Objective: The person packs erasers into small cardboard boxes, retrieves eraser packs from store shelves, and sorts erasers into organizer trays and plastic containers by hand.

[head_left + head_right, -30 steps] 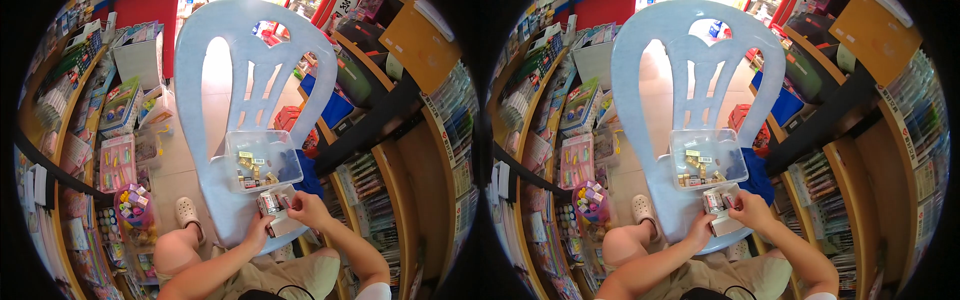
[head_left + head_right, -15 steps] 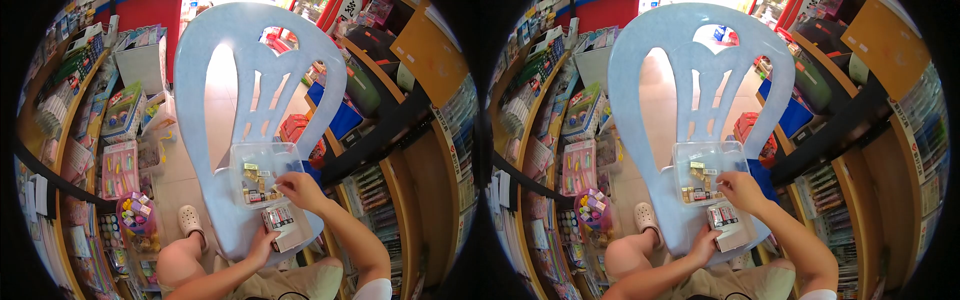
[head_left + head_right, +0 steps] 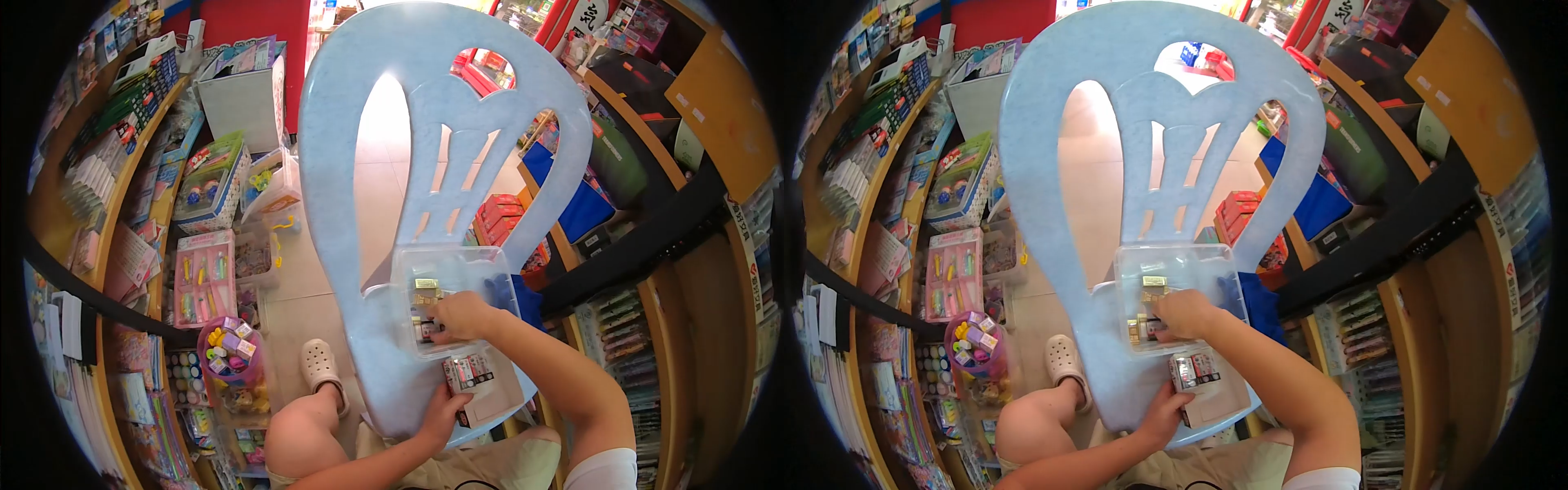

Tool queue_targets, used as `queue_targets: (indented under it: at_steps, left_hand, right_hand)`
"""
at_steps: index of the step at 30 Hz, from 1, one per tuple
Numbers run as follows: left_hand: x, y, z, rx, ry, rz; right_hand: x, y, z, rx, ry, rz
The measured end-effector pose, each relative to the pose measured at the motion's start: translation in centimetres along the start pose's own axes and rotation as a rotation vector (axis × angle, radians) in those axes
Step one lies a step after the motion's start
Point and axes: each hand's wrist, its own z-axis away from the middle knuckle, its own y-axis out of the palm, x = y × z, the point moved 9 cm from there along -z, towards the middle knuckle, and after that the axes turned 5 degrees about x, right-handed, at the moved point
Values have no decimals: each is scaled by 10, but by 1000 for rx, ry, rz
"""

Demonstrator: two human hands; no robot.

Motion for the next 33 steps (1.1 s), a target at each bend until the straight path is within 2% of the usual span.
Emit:
queue_targets:
  at_steps: [3,6,9,13,16,20,22,25,29,33]
  left_hand:
    - [1,-1,2,15,-3,-12]
    - [-2,1,4,22,-22,2]
    - [-3,1,2,25,-28,23]
    - [-7,4,6,4,-35,29]
    - [-7,6,3,14,10,30]
    - [-13,11,9,23,-3,12]
    - [-14,11,10,23,-7,11]
    - [-13,12,11,43,-24,13]
    - [-13,11,11,42,-27,36]
    - [-5,3,5,31,-13,61]
  right_hand:
    - [-14,5,-8,-117,48,33]
    - [-20,6,-9,-189,0,-43]
    - [-20,-16,10,-398,-21,-109]
    - [-33,-54,66,-642,130,-391]
    - [-29,-54,123,-668,221,-587]
    - [-19,-4,165,-520,340,-681]
    - [-15,16,170,-429,443,-487]
    - [-15,38,159,-382,512,-361]
    - [-9,49,143,-340,501,-374]
    - [-5,43,147,-400,397,-478]
